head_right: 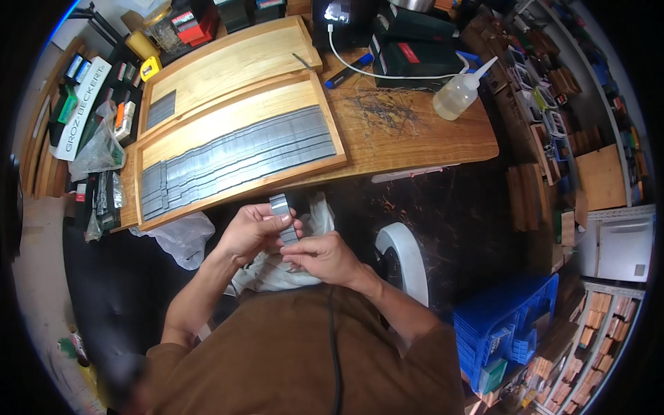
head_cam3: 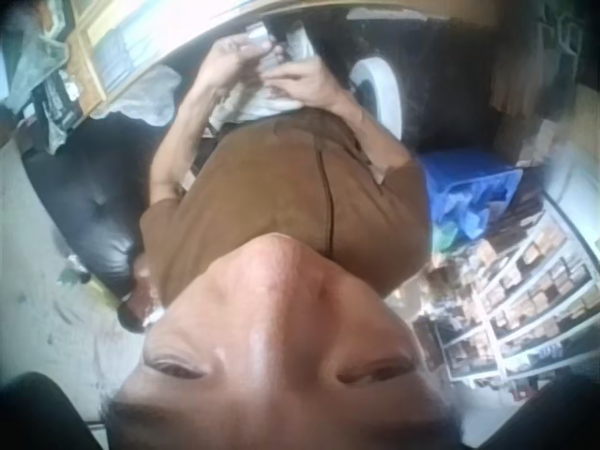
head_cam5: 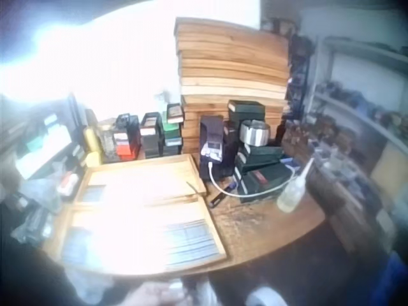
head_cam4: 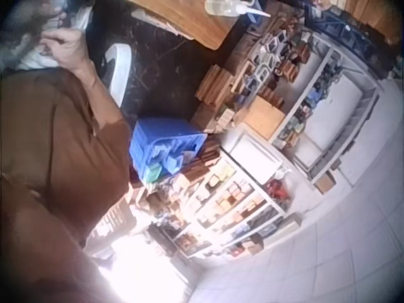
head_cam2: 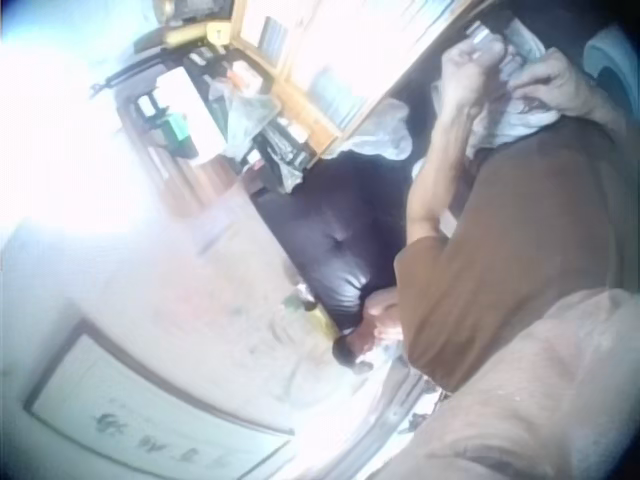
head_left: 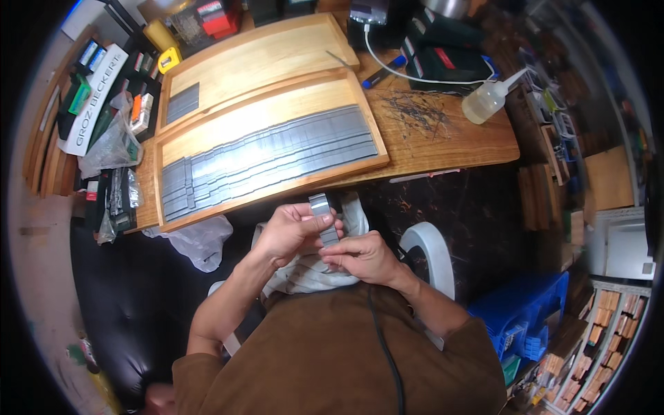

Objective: The person repeatedly picks up small rectangular metal pieces from a wooden tray, wipes them with a cloth, and places them back on the tray. The person handles the pieces one at a time, occasionally stacking them.

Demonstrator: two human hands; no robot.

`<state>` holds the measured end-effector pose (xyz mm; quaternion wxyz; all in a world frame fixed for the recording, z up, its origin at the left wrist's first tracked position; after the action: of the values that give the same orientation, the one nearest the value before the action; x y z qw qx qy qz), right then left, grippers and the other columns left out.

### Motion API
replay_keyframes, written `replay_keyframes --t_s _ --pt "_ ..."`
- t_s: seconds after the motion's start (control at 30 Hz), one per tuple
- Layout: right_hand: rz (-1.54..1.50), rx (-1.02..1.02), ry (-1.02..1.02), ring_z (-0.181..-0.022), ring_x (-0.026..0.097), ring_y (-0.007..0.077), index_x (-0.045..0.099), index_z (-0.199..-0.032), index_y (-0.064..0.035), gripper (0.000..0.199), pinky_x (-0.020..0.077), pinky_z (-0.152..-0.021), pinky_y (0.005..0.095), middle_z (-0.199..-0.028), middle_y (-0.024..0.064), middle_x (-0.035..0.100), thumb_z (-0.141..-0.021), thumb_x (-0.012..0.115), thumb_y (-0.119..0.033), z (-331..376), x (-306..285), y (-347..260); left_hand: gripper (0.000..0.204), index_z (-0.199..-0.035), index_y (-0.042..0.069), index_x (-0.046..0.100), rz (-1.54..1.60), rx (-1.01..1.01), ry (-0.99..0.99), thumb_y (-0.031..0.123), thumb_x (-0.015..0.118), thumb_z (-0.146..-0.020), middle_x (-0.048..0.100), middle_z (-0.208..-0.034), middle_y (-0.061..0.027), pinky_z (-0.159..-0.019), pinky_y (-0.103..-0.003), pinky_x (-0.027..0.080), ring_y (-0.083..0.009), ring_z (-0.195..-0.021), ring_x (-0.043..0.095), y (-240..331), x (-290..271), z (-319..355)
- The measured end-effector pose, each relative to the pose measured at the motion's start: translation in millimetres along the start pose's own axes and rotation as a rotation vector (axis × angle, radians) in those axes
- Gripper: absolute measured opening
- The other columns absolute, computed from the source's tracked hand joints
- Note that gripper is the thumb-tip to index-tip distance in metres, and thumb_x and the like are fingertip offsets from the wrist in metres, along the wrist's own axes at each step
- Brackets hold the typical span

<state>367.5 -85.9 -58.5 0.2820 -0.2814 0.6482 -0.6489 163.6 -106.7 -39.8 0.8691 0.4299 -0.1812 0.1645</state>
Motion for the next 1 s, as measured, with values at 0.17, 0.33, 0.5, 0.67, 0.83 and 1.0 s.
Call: replay_keyframes --t_s 0.17,0.33,0.5,0.67,0.83,1.0 --pt "0.053 -0.090 -0.050 -0.080 0.077 0.0144 0.079 -0.107 0.0034 0.016 0.0631 -0.071 0.0257 -0.089 0.0125 0.080 -0.091 0.076 0.004 2.9 -5.1 0.6 0.023 -0.116 0.000 0.072 -0.010 0.034 -0.007 0.012 0.077 -0.096 0.078 -0.103 -0.0131 -0.068 -0.025 0.061 -0.0198 -0.093 0.077 -2.1 4.1 6.5" --pt "0.191 -0.215 -0.161 -0.079 0.078 0.0208 0.079 -0.103 -0.0007 0.015 0.0598 -0.070 0.0288 -0.087 0.0140 0.078 -0.089 0.080 -0.004 -9.0 -12.2 -8.2 0.018 -0.112 -0.002 0.073 -0.087 0.170 0.089 0.008 0.074 -0.098 0.078 -0.102 -0.0147 -0.074 -0.029 0.060 -0.0180 -0.091 0.075 0.7 11.9 29.9" --pt "0.511 -0.462 -0.115 -0.088 0.071 0.0211 0.080 -0.102 -0.0030 0.022 0.0578 -0.077 0.0310 -0.102 0.0106 0.072 -0.083 0.088 -0.008 -76.0 -38.6 -107.6 0.015 -0.111 -0.004 0.074 -0.450 0.885 0.216 0.003 0.071 -0.099 0.079 -0.103 -0.0183 -0.082 -0.037 0.063 -0.0210 -0.097 0.076 61.2 16.9 58.9" --pt "0.474 -0.654 -0.062 -0.074 0.059 0.0142 0.078 -0.113 -0.0016 0.033 0.0521 -0.063 0.0285 -0.094 0.0083 0.062 -0.083 0.087 -0.011 -202.1 -35.7 -151.9 0.026 -0.124 0.010 0.075 -1.030 1.119 0.494 0.009 0.070 -0.099 0.078 -0.095 -0.0101 -0.072 -0.029 0.059 -0.0126 -0.082 0.073 140.3 -6.7 17.5" --pt "0.263 -0.565 -0.060 -0.080 0.064 0.0113 0.081 -0.106 -0.0015 0.020 0.0535 -0.068 0.0248 -0.094 0.0059 0.066 -0.086 0.081 -0.001 -255.0 -40.6 -127.3 0.024 -0.125 0.006 0.073 -0.781 1.063 0.258 0.010 0.066 -0.103 0.078 -0.102 -0.0068 -0.084 -0.029 0.057 -0.0124 -0.094 0.071 168.2 -46.8 -33.7" --pt "0.216 -0.460 -0.044 -0.078 0.064 0.0110 0.081 -0.102 -0.0005 0.016 0.0538 -0.070 0.0250 -0.090 0.0045 0.066 -0.086 0.080 0.000 -270.5 -40.9 -98.6 0.025 -0.125 0.000 0.074 -0.656 0.774 0.199 0.004 0.066 -0.102 0.077 -0.103 -0.0022 -0.086 -0.024 0.056 -0.0068 -0.095 0.067 166.9 -71.6 -54.8"
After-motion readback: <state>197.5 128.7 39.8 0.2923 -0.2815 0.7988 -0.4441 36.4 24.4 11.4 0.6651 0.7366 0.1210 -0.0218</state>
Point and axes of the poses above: each hand's wrist, its own z-axis away from the middle knuckle, its own x-axis out of the palm, y = z × x, the point moved 1 cm from there along -z, towards the middle knuckle
